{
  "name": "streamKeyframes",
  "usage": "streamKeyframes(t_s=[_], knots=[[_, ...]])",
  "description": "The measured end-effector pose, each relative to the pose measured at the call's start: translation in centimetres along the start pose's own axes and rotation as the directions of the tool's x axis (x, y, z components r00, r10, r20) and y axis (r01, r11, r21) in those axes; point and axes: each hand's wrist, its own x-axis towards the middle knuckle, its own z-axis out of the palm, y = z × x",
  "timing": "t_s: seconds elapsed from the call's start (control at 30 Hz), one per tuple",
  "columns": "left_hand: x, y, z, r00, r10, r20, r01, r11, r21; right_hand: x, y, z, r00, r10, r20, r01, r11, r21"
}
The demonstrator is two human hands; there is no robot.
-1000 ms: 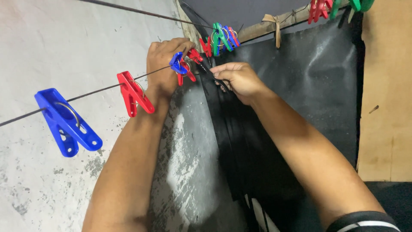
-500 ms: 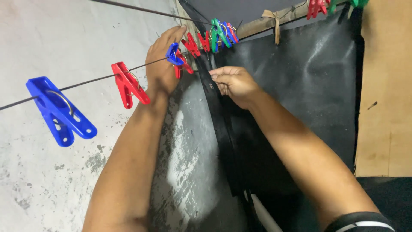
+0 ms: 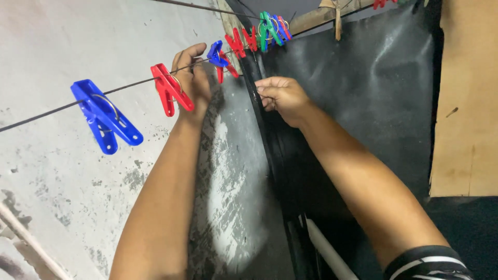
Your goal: The person sands the edges of a long black leather strip using a sanding block and then hangs it on a wire line using plastic clothespins.
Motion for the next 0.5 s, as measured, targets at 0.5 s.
streamKeyframes(t_s=[0.5], knots=[[0.2,7.4,-0.1,0.98,-0.033,0.196,0.049,0.996,-0.075,-1.9,-1.4,-0.2,0.999,0.024,0.031,-0.022,0.998,-0.055]])
